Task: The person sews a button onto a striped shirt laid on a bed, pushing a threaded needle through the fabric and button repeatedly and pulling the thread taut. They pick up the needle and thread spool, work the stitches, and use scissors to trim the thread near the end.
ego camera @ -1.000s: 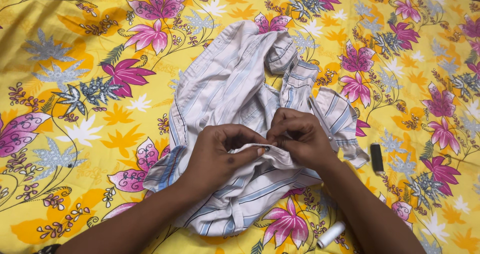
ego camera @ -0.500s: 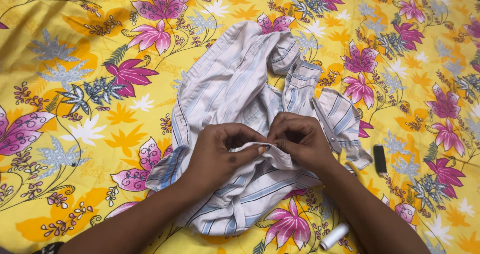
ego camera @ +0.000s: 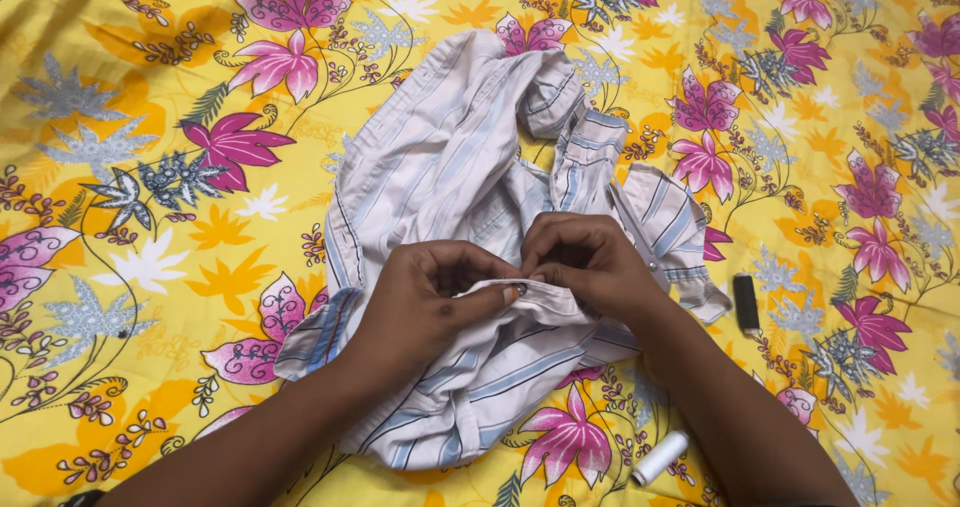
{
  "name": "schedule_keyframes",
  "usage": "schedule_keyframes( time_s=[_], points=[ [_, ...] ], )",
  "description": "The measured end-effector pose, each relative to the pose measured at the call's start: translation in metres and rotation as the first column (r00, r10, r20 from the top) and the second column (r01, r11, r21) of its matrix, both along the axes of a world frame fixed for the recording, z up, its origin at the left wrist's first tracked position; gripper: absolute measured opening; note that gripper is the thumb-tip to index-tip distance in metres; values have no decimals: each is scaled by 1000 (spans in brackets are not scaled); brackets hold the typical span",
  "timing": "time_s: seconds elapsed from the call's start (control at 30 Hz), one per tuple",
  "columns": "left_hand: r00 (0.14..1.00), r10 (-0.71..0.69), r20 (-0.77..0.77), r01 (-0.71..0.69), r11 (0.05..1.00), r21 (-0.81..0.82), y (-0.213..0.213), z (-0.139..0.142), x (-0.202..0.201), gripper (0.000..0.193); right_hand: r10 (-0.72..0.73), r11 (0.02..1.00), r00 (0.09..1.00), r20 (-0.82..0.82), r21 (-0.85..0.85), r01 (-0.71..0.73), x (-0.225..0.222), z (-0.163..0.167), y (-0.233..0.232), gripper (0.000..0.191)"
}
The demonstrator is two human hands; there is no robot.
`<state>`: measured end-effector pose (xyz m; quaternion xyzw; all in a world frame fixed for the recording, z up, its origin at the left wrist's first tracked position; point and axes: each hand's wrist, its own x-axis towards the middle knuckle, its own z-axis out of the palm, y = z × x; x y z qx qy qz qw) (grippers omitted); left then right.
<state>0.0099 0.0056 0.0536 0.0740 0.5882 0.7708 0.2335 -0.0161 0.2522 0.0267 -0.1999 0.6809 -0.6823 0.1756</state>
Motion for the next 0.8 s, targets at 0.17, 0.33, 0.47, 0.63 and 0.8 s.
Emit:
schedule_keyframes(
  time_s=[0.17,0.33,0.47,0.63,0.8],
  points=[
    [1000,12,-11,-13,999,-38,4,-4,1,16,7,1000,1000,-4,-7,-7,5,-8,-4,6],
    [1000,1,-20,-1,1000,14,5,-8,1,16,22,998,999,41,-56,-20,9,-7,-4,5],
    [1000,0,16,0,1000,-2,3,-9,1,16,31,986,996,85,-167,-16,7,-8,-3,9],
    [998,11,61,-13,1000,25,8,-9,2,17,-9,946,989,148,-318,56,12,-13,-12,28],
    [996,55,76,-57,998,20,5,-7,2,16,-83,958,993,78,-267,101,9,9,-17,23]
  ],
)
